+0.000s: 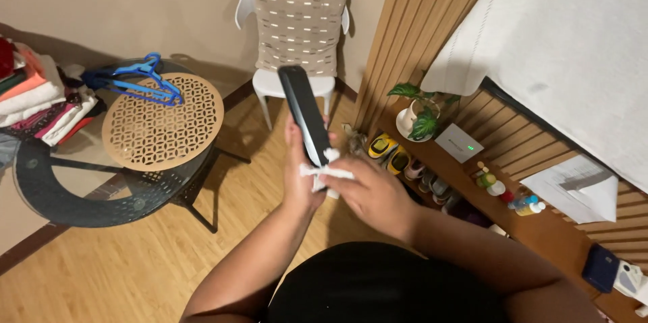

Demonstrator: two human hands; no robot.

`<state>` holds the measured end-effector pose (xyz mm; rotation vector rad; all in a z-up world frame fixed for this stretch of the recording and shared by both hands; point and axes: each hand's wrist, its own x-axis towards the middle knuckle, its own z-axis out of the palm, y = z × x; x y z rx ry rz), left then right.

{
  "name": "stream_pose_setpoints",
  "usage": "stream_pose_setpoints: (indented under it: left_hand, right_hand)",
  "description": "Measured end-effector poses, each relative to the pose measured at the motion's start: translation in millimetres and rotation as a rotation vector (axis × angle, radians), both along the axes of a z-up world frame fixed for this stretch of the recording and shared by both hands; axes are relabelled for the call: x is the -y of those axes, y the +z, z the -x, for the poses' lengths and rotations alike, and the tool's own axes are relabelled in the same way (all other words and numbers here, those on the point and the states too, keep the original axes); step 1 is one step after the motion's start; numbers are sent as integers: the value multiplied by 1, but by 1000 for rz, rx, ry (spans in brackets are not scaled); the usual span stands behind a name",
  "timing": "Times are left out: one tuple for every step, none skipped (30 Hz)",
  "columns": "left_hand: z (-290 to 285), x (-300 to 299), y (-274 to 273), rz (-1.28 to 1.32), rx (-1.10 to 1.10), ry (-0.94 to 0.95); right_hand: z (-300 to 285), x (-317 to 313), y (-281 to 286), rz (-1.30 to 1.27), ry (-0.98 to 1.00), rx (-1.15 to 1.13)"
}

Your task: The person cleans several small items on a wooden shelf using a white tissue. They wipe the surfaces of small bottles, a remote control, a smartphone, and a white electronic device, handling each object individually before placing it back on the shelf.

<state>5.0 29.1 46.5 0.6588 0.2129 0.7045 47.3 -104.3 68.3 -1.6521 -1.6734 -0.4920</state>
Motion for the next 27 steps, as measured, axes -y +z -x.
stream_pose_setpoints:
  left_hand:
    - [-2, 7, -8, -21, -43, -14]
    - [-5, 14, -16, -43, -86, -29]
    - [4, 23, 1, -48, -84, -35]
    - [13, 32, 18, -197, -267, -56]
    - [22, 41, 35, -347, -446, -77]
    - [18, 41, 12, -354, -441, -82]
    - [16, 41, -13, -334, -263, -180]
    - [13, 40, -37, -311, -85, -277]
    - [12, 39, -39, -315, -82, -282]
    - [12, 36, -41, -378, -44, -300]
    - [13, 34, -43, -438, -7, -313]
    - [15, 31, -39, -440, -4, -313]
    - [17, 29, -36, -529, 12, -267]
    - [19, 26, -33, -618, 29, -220]
    - [20, 23, -27, -619, 29, -218]
    - [22, 20, -21, -722, 31, -156]
    - [24, 18, -15, -825, 31, -96]
    - [24, 13, -13, -825, 31, -98]
    - [23, 6, -10, -1028, -14, 39]
    - [22, -1, -7, -1228, -59, 181]
    - [21, -5, -6, -1230, -59, 180]
    - [21, -9, -5, -1372, -115, 245]
    - [21, -12, -5, -1513, -175, 305]
    - [21, -14, -8, -1514, -176, 298]
    - [20, -17, -10, -1481, -148, 271]
    - [19, -21, -12, -1449, -121, 245]
    - [20, -18, -2, -1450, -121, 243]
  right_hand:
    - [-6, -7, -3, -57, -45, -19]
    - [-13, -13, -7, -114, -90, -38]
    - [-23, -15, -2, -119, -97, -35]
    - [-32, -18, 3, -153, -144, 20]
    - [-43, -20, 9, -186, -192, 77]
    - [-49, -18, 18, -191, -199, 82]
    - [-54, -16, 27, -221, -220, 44]
    - [-60, -14, 35, -251, -241, 6]
    - [-59, -11, 44, -255, -247, 9]
    - [-58, -9, 54, -272, -228, -52]
    - [-56, -8, 63, -288, -204, -114]
    - [-56, -7, 66, -290, -204, -112]
    - [-57, -6, 69, -244, -138, -223]
    - [-57, -6, 72, -197, -72, -333]
    - [-60, -6, 70, -197, -70, -332]
    - [-63, -6, 68, -138, -11, -427]
    - [-65, -6, 64, -79, 44, -523]
    - [-60, -6, 61, -79, 43, -524]
    - [-56, -7, 58, -83, 49, -615]
    - [-52, -7, 55, -87, 56, -706]
    - [-47, -6, 61, -90, 56, -706]
    - [-42, -5, 67, -62, 7, -775]
    - [-37, -3, 72, -33, -45, -849]
    - [-44, -4, 64, -34, -49, -853]
    - [-52, -6, 57, -123, 95, -933]
    - [-59, -9, 50, -212, 240, -1009]
    - [-59, -9, 52, -213, 239, -1010]
